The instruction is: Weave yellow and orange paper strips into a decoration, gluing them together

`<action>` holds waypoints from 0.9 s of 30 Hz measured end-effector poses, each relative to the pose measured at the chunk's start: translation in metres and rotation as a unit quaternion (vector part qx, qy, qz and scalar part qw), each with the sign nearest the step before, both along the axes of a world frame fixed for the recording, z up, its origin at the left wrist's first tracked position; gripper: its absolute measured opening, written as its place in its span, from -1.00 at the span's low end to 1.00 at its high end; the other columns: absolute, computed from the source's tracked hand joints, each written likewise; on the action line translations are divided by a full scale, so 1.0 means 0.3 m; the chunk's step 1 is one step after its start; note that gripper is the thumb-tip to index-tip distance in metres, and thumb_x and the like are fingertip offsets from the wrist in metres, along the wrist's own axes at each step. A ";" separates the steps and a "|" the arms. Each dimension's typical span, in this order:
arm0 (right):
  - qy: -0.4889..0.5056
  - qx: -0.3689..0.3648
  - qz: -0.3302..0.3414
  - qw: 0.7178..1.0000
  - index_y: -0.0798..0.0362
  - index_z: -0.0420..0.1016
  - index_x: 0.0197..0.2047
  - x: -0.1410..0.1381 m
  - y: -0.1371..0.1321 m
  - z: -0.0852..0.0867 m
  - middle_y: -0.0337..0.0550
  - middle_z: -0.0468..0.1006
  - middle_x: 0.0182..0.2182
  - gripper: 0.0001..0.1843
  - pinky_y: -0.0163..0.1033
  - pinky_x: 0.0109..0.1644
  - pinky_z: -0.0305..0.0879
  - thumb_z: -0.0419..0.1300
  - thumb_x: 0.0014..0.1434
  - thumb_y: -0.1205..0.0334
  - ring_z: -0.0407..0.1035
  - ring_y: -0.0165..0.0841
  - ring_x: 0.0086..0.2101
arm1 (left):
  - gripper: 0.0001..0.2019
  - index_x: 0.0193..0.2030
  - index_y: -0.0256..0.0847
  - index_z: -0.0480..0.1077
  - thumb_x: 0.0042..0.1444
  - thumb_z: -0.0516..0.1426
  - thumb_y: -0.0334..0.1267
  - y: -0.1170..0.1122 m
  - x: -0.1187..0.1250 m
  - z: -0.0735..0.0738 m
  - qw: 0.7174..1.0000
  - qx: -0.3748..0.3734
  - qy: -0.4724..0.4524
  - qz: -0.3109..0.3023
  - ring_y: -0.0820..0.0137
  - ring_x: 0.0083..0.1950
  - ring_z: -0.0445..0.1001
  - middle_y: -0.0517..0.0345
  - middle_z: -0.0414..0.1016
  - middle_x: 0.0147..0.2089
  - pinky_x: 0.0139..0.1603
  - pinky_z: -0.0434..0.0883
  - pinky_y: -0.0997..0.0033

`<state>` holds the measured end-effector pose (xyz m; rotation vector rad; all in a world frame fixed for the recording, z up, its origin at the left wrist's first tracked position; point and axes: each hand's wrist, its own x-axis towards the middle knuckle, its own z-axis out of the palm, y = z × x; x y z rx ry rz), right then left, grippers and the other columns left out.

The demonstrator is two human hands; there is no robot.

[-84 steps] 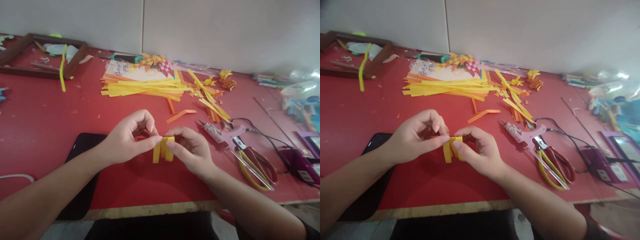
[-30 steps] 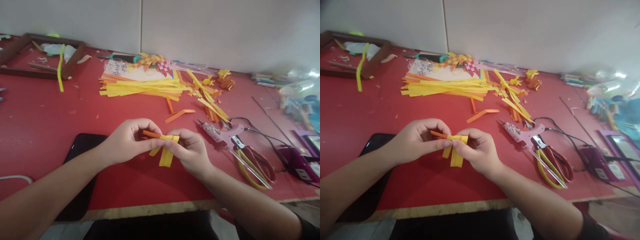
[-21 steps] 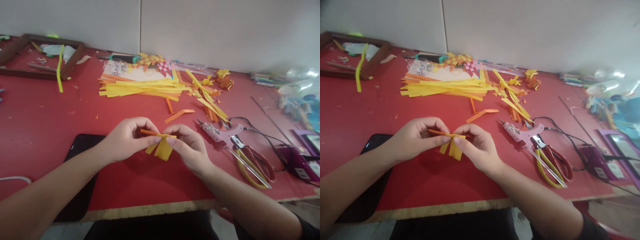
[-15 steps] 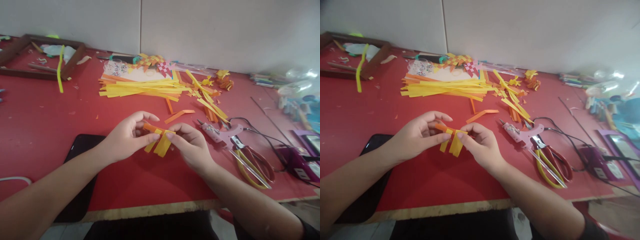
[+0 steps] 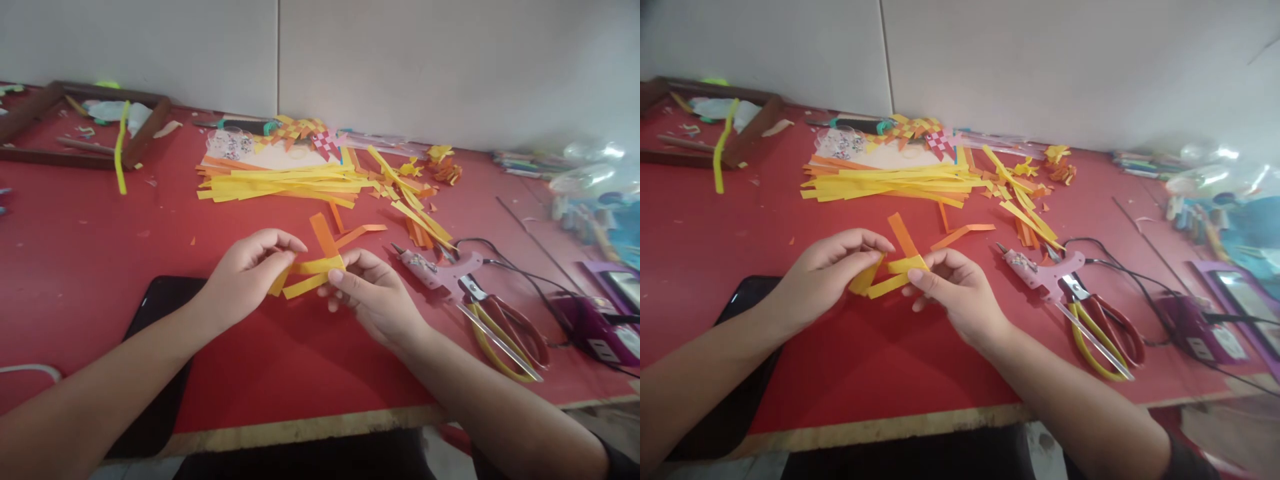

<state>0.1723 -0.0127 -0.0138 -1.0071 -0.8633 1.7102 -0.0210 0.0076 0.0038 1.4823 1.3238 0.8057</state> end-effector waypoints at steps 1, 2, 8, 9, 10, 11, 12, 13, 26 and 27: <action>0.002 -0.005 0.000 1.000 0.04 0.41 -0.41 0.001 0.001 0.002 -0.32 0.56 -0.54 -0.70 -0.44 -0.53 0.41 0.48 -0.05 0.21 0.51 -0.45 -0.48 | -0.83 -0.19 -0.13 0.49 0.20 0.09 -0.18 0.001 -0.001 0.000 1.000 -0.002 -0.004 0.009 0.37 -0.31 0.45 0.17 0.53 -0.26 -0.34 0.35 0.43; 0.002 -0.013 0.003 1.000 0.04 0.41 -0.42 0.003 0.001 0.003 -0.32 0.55 -0.55 -0.70 -0.44 -0.54 0.41 0.48 -0.07 0.21 0.49 -0.46 -0.50 | -0.82 -0.17 -0.13 0.49 0.19 0.11 -0.16 0.002 -0.001 0.000 1.000 -0.004 -0.005 0.018 0.36 -0.30 0.45 0.15 0.53 -0.25 -0.34 0.36 0.43; -0.008 -0.037 0.052 0.998 0.06 0.39 -0.43 0.019 0.002 -0.006 -0.37 0.49 -0.61 -0.70 -0.41 -0.51 0.42 0.45 0.01 0.16 0.38 -0.53 -0.60 | -0.75 -0.30 -0.19 0.51 0.20 0.14 -0.07 -0.004 0.006 0.013 0.998 0.044 -0.028 -0.029 0.34 -0.21 0.47 0.11 0.51 -0.24 -0.25 0.39 0.42; -0.010 -0.024 0.056 0.998 0.06 0.40 -0.42 0.019 0.002 -0.012 -0.37 0.49 -0.60 -0.71 -0.41 -0.50 0.43 0.44 0.03 0.15 0.39 -0.53 -0.60 | -0.76 -0.33 -0.20 0.50 0.16 0.18 -0.06 -0.006 0.009 0.015 0.997 0.038 -0.039 -0.051 0.35 -0.24 0.46 0.12 0.50 -0.26 -0.27 0.39 0.43; -0.014 -0.009 0.061 0.998 0.06 0.41 -0.41 0.018 0.002 -0.018 -0.36 0.50 -0.59 -0.71 -0.40 -0.49 0.43 0.43 0.04 0.14 0.39 -0.53 -0.59 | -0.78 -0.36 -0.20 0.50 0.12 0.23 -0.07 -0.008 0.011 0.015 0.996 0.023 -0.049 -0.070 0.37 -0.28 0.45 0.14 0.49 -0.28 -0.31 0.38 0.44; -0.021 0.002 0.067 0.998 0.06 0.41 -0.40 0.016 0.003 -0.023 -0.35 0.51 -0.59 -0.72 -0.39 -0.47 0.44 0.42 0.05 0.13 0.40 -0.52 -0.58 | -0.80 -0.38 -0.19 0.51 0.06 0.28 -0.09 -0.009 0.013 0.014 0.995 0.003 -0.058 -0.084 0.40 -0.32 0.44 0.16 0.49 -0.31 -0.35 0.37 0.46; -0.031 0.011 0.071 0.997 0.06 0.40 -0.39 0.012 0.003 -0.026 -0.34 0.51 -0.58 -0.71 -0.38 -0.46 0.44 0.42 0.06 0.12 0.41 -0.51 -0.58 | -0.81 -0.38 -0.19 0.52 0.02 0.31 -0.12 -0.011 0.013 0.011 0.993 -0.018 -0.067 -0.093 0.42 -0.36 0.44 0.18 0.50 -0.33 -0.38 0.35 0.47; -0.047 0.017 0.077 0.996 0.06 0.39 -0.39 0.009 0.003 -0.026 -0.34 0.50 -0.58 -0.70 -0.36 -0.45 0.45 0.41 0.07 0.10 0.42 -0.50 -0.57 | -0.82 -0.37 -0.18 0.53 0.02 0.32 -0.13 -0.012 0.012 0.007 0.992 -0.041 -0.071 -0.098 0.43 -0.39 0.43 0.20 0.50 -0.35 -0.41 0.34 0.48; -0.737 0.311 0.039 0.599 -0.13 0.54 -0.13 0.681 0.078 0.057 -0.04 0.61 -0.17 -0.70 0.02 -0.11 0.37 0.14 0.04 0.20 0.50 -0.03 -0.13 | -0.68 -0.25 -0.17 0.51 0.00 0.33 0.02 0.011 -0.007 -0.029 0.973 -0.170 -0.154 0.017 0.32 -0.30 0.58 0.14 0.63 -0.29 -0.30 0.47 0.39; -0.732 0.324 0.066 0.595 -0.14 0.54 -0.10 0.738 0.086 0.036 -0.04 0.61 -0.15 -0.62 0.03 -0.09 0.36 0.14 -0.03 0.23 0.49 0.00 -0.09 | -0.68 -0.24 -0.17 0.52 0.00 0.33 0.02 0.013 -0.008 -0.032 0.973 -0.169 -0.154 0.018 0.32 -0.29 0.58 0.15 0.63 -0.29 -0.27 0.47 0.38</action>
